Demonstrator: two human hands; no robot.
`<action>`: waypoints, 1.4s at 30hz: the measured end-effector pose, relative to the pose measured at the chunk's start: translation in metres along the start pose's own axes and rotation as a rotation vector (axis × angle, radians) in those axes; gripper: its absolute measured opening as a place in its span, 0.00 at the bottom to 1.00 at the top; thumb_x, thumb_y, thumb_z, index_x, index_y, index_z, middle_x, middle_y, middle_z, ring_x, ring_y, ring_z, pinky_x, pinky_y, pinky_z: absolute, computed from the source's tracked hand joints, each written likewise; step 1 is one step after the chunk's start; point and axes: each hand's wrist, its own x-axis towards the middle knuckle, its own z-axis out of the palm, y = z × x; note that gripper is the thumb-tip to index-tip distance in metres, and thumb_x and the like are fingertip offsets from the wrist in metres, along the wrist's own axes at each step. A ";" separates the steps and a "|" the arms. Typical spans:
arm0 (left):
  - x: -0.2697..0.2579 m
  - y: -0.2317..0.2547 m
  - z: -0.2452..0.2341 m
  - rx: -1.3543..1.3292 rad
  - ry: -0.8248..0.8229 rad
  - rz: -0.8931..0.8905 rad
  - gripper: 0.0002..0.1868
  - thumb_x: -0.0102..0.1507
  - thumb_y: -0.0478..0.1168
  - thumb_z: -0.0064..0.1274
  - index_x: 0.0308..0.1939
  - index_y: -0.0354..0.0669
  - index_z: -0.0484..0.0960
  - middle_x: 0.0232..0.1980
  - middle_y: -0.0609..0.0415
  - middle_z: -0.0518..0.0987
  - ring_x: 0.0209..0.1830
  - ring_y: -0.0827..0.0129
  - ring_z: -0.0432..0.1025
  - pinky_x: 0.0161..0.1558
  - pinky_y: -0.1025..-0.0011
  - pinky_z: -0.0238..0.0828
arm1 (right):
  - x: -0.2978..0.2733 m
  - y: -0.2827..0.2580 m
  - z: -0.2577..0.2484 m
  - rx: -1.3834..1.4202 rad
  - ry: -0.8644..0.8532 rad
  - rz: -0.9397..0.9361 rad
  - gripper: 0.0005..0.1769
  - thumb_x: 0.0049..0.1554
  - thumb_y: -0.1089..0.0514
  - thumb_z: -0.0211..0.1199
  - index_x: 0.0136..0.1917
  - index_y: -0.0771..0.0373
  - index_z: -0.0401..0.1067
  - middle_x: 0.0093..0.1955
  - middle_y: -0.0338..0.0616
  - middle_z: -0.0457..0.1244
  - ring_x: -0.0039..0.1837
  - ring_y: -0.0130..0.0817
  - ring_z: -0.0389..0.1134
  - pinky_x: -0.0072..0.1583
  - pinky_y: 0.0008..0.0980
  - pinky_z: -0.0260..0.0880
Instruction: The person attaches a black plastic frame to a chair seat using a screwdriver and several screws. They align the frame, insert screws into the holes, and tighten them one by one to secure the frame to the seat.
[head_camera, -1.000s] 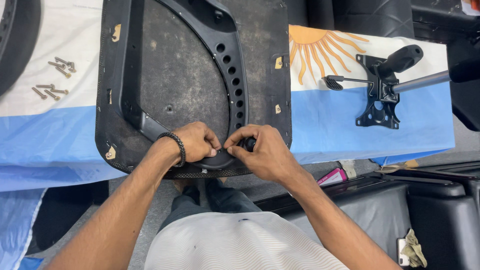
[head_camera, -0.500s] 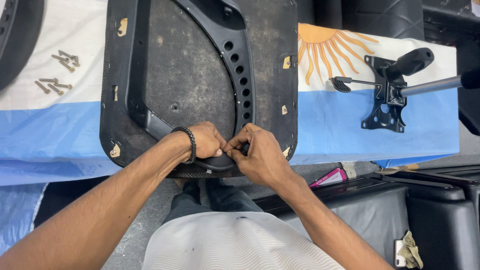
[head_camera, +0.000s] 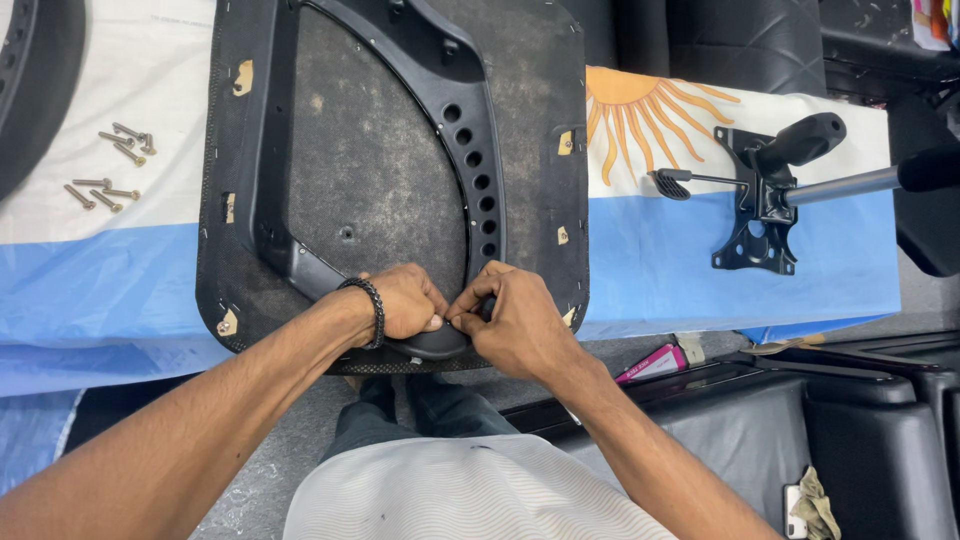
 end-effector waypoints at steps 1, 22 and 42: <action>0.000 0.000 0.000 -0.008 0.005 0.011 0.11 0.62 0.44 0.60 0.47 0.58 0.91 0.46 0.58 0.89 0.46 0.70 0.81 0.61 0.65 0.65 | 0.000 -0.001 0.000 -0.007 0.002 0.015 0.05 0.47 0.65 0.70 0.39 0.59 0.83 0.43 0.42 0.68 0.45 0.36 0.72 0.49 0.35 0.73; 0.006 -0.011 0.001 -0.016 0.031 0.130 0.11 0.61 0.43 0.62 0.29 0.42 0.91 0.29 0.51 0.83 0.31 0.66 0.76 0.50 0.65 0.72 | -0.004 -0.002 0.009 0.037 0.046 0.097 0.06 0.49 0.63 0.72 0.41 0.55 0.84 0.42 0.38 0.66 0.43 0.31 0.69 0.47 0.33 0.71; -0.003 -0.006 0.000 -0.042 0.059 0.055 0.11 0.63 0.44 0.59 0.29 0.47 0.91 0.30 0.53 0.85 0.34 0.65 0.78 0.55 0.58 0.73 | 0.019 -0.024 0.002 -0.245 -0.058 0.366 0.03 0.45 0.56 0.73 0.36 0.51 0.84 0.38 0.42 0.73 0.42 0.36 0.74 0.49 0.35 0.75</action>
